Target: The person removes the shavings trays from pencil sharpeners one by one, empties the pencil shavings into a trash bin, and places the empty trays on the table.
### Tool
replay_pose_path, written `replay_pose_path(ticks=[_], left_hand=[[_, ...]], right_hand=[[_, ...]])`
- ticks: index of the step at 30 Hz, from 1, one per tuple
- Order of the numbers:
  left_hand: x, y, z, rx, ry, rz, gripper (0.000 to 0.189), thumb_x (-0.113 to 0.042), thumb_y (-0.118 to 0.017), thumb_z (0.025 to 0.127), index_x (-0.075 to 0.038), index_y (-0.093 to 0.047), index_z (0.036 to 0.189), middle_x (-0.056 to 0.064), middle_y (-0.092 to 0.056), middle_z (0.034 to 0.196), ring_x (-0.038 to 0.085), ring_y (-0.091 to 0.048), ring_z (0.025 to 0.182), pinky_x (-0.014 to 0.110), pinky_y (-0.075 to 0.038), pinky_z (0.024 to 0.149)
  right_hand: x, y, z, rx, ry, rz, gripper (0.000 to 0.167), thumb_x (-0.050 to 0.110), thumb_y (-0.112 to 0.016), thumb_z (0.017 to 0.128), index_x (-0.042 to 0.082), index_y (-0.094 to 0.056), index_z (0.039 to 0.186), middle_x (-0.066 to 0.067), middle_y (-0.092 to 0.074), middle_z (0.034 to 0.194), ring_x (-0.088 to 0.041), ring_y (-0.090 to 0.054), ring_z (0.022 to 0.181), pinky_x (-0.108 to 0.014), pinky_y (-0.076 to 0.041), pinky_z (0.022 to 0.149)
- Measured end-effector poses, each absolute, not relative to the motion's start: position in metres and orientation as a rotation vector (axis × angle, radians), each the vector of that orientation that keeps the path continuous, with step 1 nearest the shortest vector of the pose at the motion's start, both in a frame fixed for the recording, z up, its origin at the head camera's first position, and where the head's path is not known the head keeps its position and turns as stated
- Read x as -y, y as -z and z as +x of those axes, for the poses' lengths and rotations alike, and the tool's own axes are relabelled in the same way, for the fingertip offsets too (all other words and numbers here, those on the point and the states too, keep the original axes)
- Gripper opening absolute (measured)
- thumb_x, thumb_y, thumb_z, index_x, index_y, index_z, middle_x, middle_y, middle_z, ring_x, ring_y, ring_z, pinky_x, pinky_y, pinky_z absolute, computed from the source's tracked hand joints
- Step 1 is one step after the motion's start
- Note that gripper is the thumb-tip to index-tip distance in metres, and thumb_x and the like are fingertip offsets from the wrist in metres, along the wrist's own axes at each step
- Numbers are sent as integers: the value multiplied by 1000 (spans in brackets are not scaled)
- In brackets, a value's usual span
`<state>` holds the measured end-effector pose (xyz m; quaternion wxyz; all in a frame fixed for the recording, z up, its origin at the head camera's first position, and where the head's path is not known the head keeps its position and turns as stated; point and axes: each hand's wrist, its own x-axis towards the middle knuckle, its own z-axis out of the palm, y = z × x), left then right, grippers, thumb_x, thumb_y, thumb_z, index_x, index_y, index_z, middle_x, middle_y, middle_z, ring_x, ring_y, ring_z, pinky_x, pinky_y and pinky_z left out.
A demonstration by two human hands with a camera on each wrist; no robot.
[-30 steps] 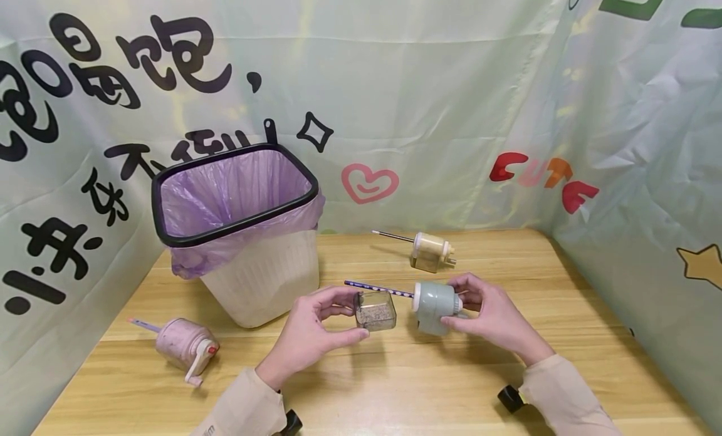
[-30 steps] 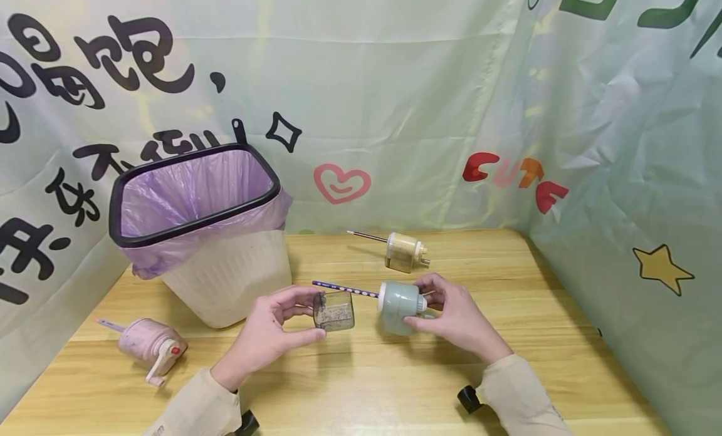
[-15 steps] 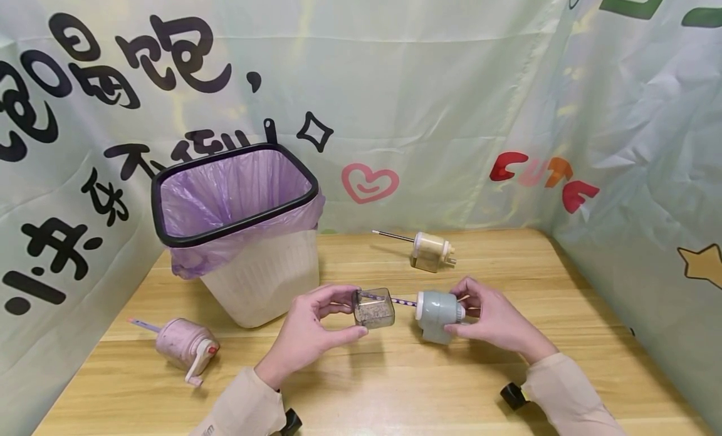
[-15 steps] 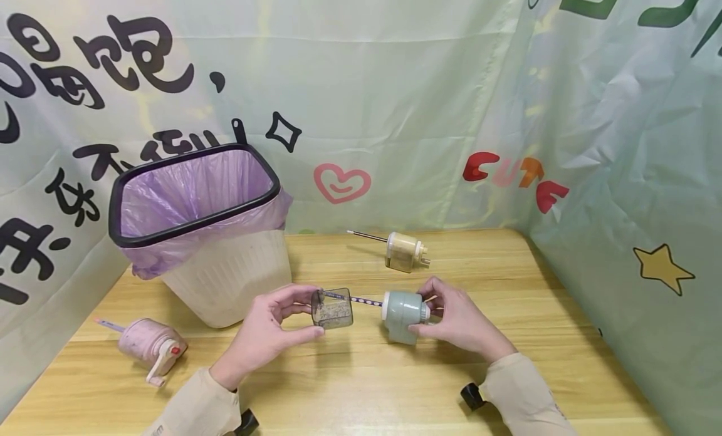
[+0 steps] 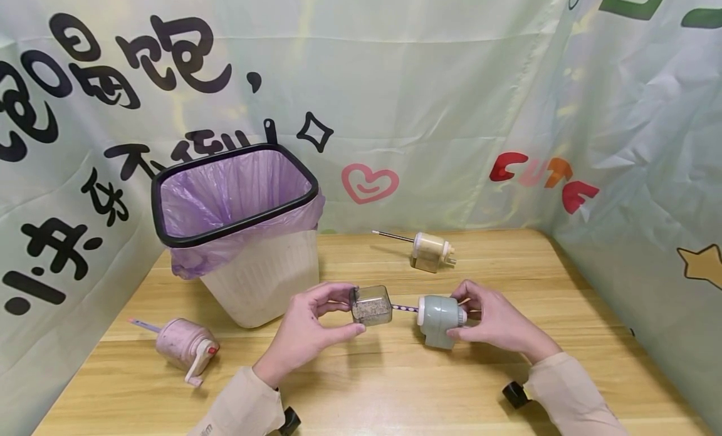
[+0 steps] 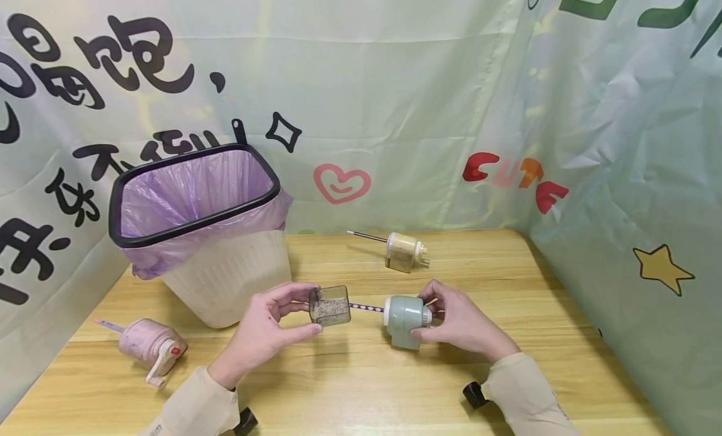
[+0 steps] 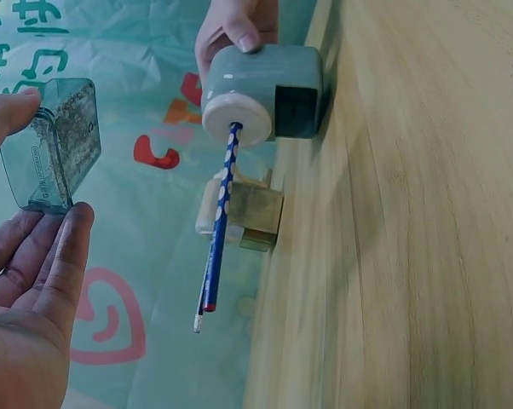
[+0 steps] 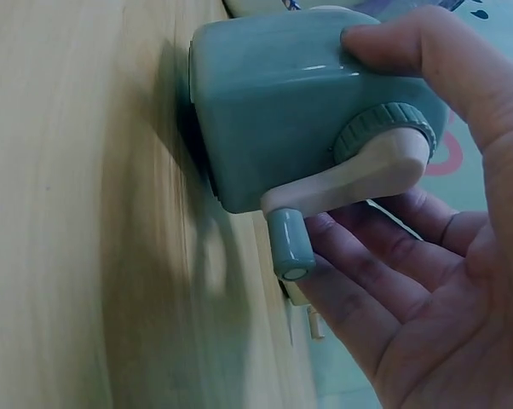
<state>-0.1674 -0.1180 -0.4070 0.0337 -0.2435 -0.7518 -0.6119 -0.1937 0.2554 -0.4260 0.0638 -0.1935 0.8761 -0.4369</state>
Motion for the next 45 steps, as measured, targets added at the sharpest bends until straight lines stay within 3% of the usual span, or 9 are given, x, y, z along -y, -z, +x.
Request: replay_pose_path(ticks=[7,19,29,36,45], left_hand=[[119,407,-168,2305,1881,-760,58,-7,-94,80,-2,-71,132,21,-75,124,14,-74,105,28,-63,100],[120,407,-170,2301,1875,-759,57,-7,-95,80,-5,-72,132,13,-76,122,14,-74,106,28,-63,99],[121,406,-170,2295,1890,-760,57,-6,-94,80,-2,-71,132,24,-74,123,13,-74,106,31,-63,100],[122,405,-171,2308,1885,-744,56,-7,-94,80,-7,-72,131,18,-76,122,13,-75,105,41,-63,101],[124,403,-171,2312,1884,-735,57,-7,-94,80,-4,-71,132,12,-76,121,15,-75,104,33,-63,100]], right_hand=[[-260,426,-194,-2600,1314,-625,57,18,-93,77,1,-56,118,-12,-71,114,-14,-72,101,-25,-63,90],[-265,420,-192,-2543,1258,-761,54,17,-94,78,5,-54,112,-13,-68,118,-10,-71,104,-23,-62,92],[-263,418,-190,-2537,1226,-750,57,20,-96,76,7,-53,111,-11,-68,117,-13,-70,104,-24,-62,93],[-264,417,-190,-2513,1225,-742,58,22,-97,76,7,-53,111,-10,-67,116,-15,-69,102,-22,-60,93],[-265,416,-190,-2502,1212,-737,60,23,-97,76,6,-52,112,-12,-66,116,-17,-69,103,-22,-60,93]])
